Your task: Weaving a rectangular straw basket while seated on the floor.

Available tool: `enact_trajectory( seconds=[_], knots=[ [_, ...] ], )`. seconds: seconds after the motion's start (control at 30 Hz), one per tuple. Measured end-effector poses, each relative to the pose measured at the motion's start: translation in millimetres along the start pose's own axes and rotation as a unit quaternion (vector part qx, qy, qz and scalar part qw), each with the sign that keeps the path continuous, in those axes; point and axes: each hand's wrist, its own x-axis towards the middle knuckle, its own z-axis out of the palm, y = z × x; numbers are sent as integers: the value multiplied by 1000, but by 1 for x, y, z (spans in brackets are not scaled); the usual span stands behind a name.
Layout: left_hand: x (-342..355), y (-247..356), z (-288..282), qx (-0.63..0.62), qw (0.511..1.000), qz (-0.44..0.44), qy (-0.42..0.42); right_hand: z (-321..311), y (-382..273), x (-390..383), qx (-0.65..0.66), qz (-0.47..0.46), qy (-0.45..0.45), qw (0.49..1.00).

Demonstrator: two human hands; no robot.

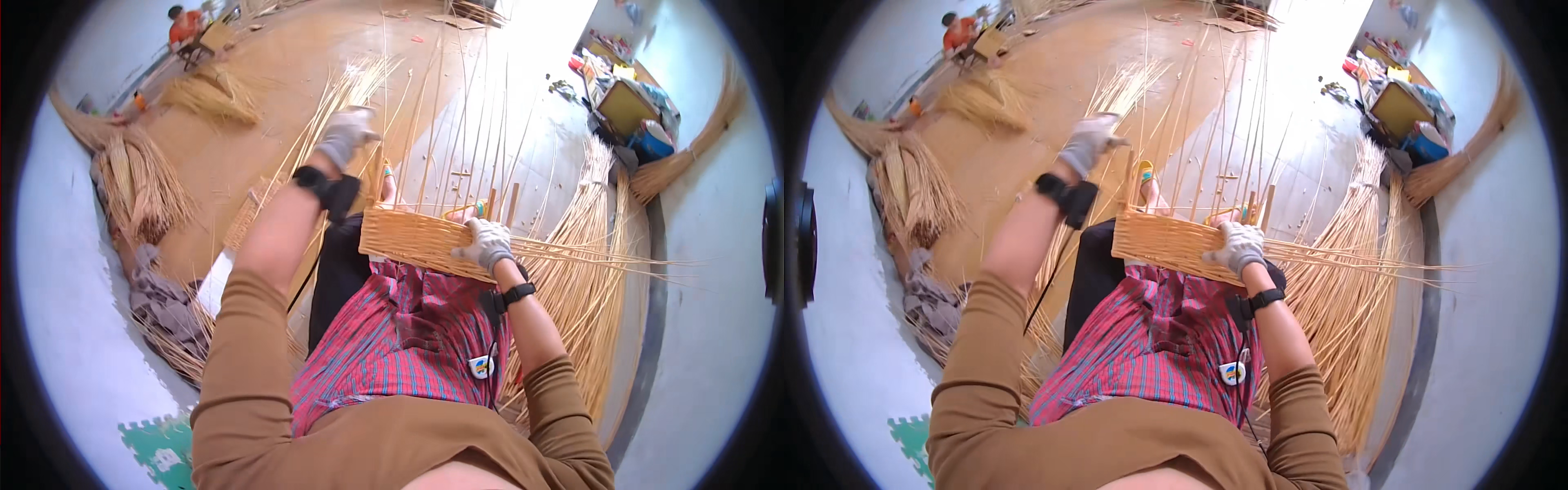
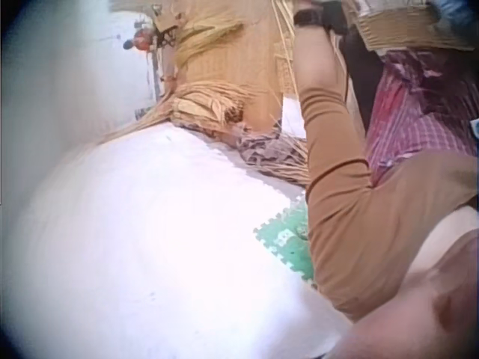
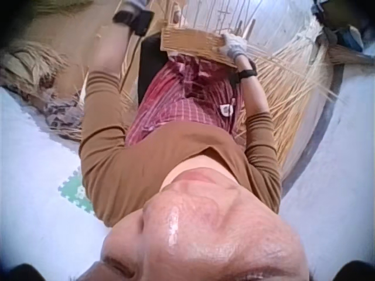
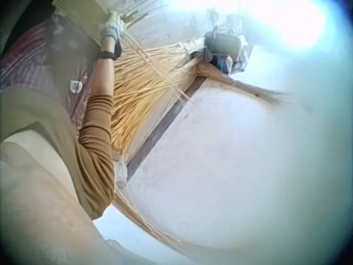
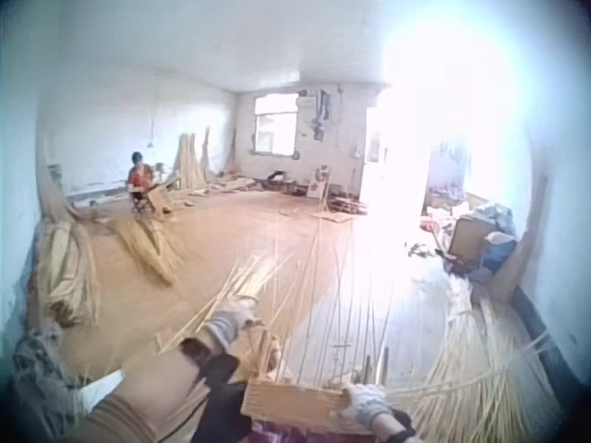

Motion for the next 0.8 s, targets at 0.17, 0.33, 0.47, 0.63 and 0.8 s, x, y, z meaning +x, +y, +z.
enact_trajectory(
  seconds=[0.17, 0.33, 0.47, 0.63, 0.8],
  knots=[
    [-113, 12, -51, -661, 723, -200, 2, 30, -6, -39, -3, -28, 140, 990],
    [-204, 127, -72, -452, 859, -233, 56, 52, -8, -67, -10, -34, 250, 968],
    [-231, 155, -35, -553, 800, -169, 161, 39, -14, -75, 18, -30, 229, 973],
    [-254, 144, 39, -497, 820, -283, 26, 25, -13, -69, 36, 5, 180, 983],
    [-206, 136, 86, -395, 912, -109, 22, 37, -32, -89, 82, -3, 348, 934]
  ],
)
